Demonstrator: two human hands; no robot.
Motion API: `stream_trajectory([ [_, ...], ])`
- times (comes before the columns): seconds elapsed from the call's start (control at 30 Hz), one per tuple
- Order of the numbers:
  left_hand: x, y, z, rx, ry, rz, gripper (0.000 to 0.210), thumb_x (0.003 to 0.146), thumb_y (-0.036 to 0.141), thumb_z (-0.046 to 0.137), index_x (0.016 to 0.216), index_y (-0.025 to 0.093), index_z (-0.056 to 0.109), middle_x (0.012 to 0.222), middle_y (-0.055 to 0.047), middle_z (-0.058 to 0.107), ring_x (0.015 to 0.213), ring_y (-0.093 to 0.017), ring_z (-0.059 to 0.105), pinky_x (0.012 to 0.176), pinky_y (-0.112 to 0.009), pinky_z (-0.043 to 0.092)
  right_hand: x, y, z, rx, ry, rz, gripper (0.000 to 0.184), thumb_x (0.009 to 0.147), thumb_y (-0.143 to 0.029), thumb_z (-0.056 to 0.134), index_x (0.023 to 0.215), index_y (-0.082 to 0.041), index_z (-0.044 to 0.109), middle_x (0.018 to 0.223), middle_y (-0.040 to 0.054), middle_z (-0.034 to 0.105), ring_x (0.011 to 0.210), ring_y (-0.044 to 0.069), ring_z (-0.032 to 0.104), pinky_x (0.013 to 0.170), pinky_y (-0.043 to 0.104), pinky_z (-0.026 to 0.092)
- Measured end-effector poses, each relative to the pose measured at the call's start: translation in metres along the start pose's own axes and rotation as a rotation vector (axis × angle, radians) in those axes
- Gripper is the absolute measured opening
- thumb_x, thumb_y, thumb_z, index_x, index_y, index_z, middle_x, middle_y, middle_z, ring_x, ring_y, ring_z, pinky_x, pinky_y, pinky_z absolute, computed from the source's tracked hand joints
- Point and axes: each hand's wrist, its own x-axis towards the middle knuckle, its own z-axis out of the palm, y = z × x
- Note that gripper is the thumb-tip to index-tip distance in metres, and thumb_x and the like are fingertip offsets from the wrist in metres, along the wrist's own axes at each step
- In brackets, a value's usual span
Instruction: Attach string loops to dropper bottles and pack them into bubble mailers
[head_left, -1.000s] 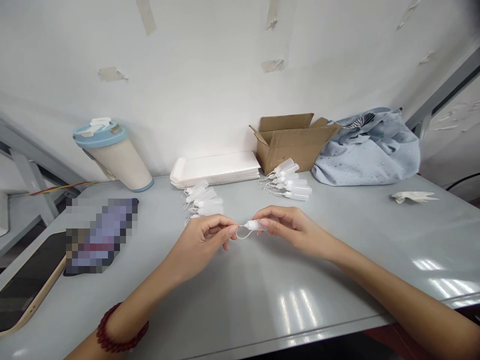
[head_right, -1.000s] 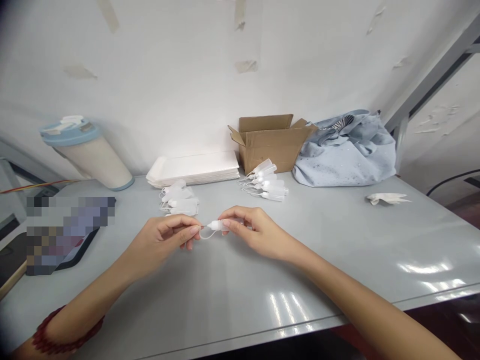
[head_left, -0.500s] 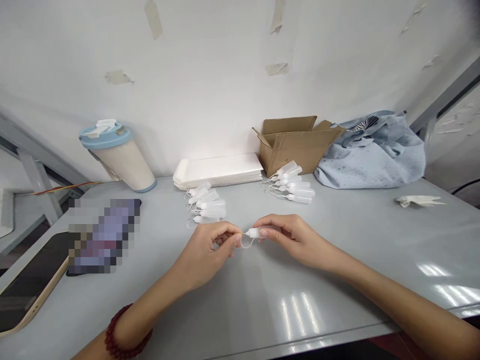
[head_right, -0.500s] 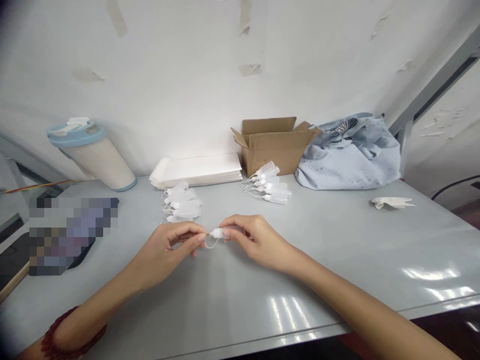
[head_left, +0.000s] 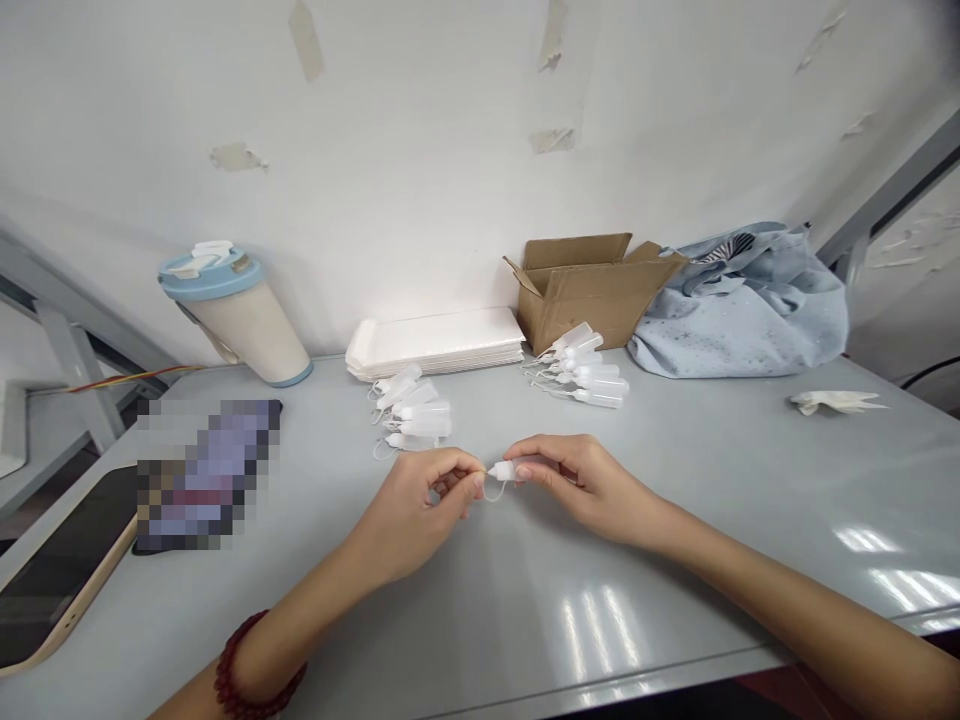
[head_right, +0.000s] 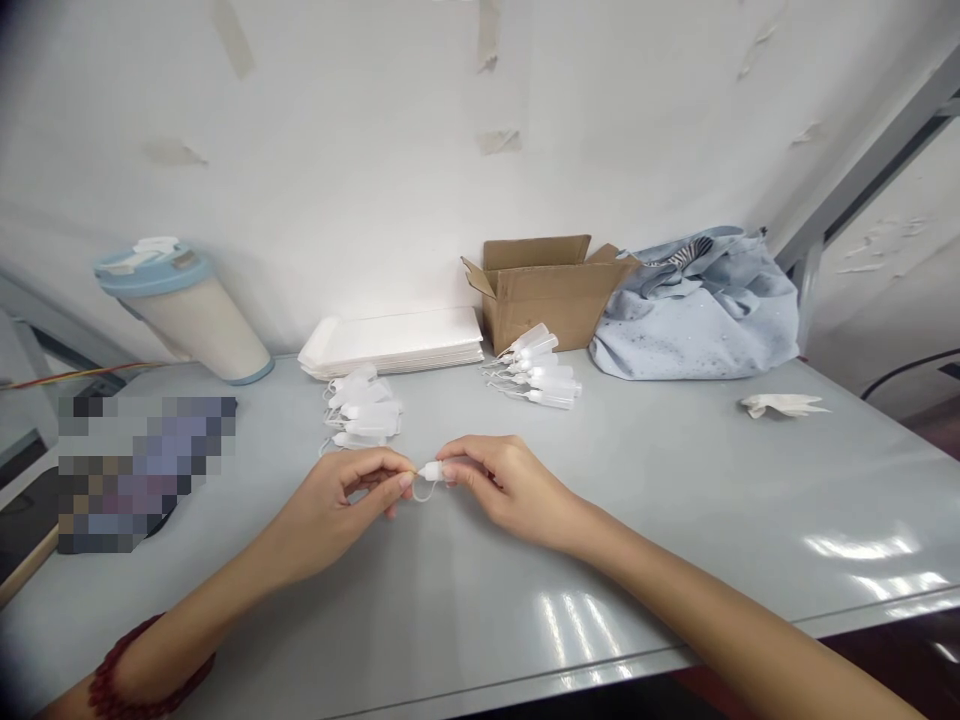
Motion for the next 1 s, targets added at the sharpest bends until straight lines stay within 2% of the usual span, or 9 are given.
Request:
stream_trajectory([
  [0.2, 0.0015, -0.0004, 0.0005, 0.024, 0.026, 0.027, 0.021, 0.086, 0.026, 0.046, 0.077, 0.019, 0.064, 0.066, 0.001, 0.062, 0.060, -0.012, 0.055, 0.054, -0.022, 0.040, -0.0007, 0.0002, 0.0016, -0.042, 0.031, -0.050, 0.022, 0.093, -0.028, 0.045, 0.101, -0.019, 0.063, 0.090, 0.0034, 0.069, 0.071, 0.013, 0.060, 0.063, 0.024, 0.043],
  [0.33, 0.0037, 0.0008, -0.0018, 0.027, 0.040, 0.034, 0.015, 0.081, 0.028, 0.056, 0.083, 0.018, 0.067, 0.068, 0.000, 0.065, 0.063, -0.013, 0.057, 0.060, -0.023, 0.044, -0.0009, 0.0021, 0.0003, -0.054, 0.039, -0.065, 0.022, 0.093, -0.029, 0.046, 0.103, -0.019, 0.063, 0.090, 0.0027, 0.069, 0.071, 0.013, 0.059, 0.064, 0.024, 0.043],
  [0.47, 0.0045, 0.0012, -0.0043, 0.030, 0.061, 0.015, 0.018, 0.079, 0.029, 0.059, 0.092, 0.019, 0.068, 0.073, -0.001, 0.068, 0.067, -0.015, 0.059, 0.063, -0.025, 0.046, -0.0002, 0.0015, -0.0023, -0.061, 0.044, -0.054, 0.023, 0.093, -0.030, 0.047, 0.104, -0.019, 0.063, 0.089, 0.0028, 0.069, 0.070, 0.013, 0.058, 0.063, 0.024, 0.043],
  [0.77, 0.0029, 0.0023, -0.0046, 0.053, 0.083, 0.050, 0.019, 0.085, 0.030, 0.051, 0.079, 0.020, 0.067, 0.063, 0.001, 0.062, 0.060, -0.013, 0.055, 0.055, -0.022, 0.041, -0.0002, 0.0014, -0.0028, -0.054, 0.050, -0.052, 0.024, 0.093, -0.032, 0.045, 0.102, -0.020, 0.063, 0.091, 0.0037, 0.069, 0.073, 0.014, 0.060, 0.065, 0.026, 0.045],
  [1.0, 0.0014, -0.0010, -0.0001, 0.061, 0.070, 0.066, 0.018, 0.084, 0.025, 0.052, 0.075, 0.019, 0.066, 0.062, 0.002, 0.061, 0.059, -0.012, 0.054, 0.055, -0.022, 0.041, -0.0012, 0.0043, 0.0015, -0.079, 0.015, -0.086, 0.022, 0.093, -0.026, 0.044, 0.102, -0.018, 0.063, 0.090, 0.0036, 0.069, 0.074, 0.014, 0.061, 0.067, 0.025, 0.045],
])
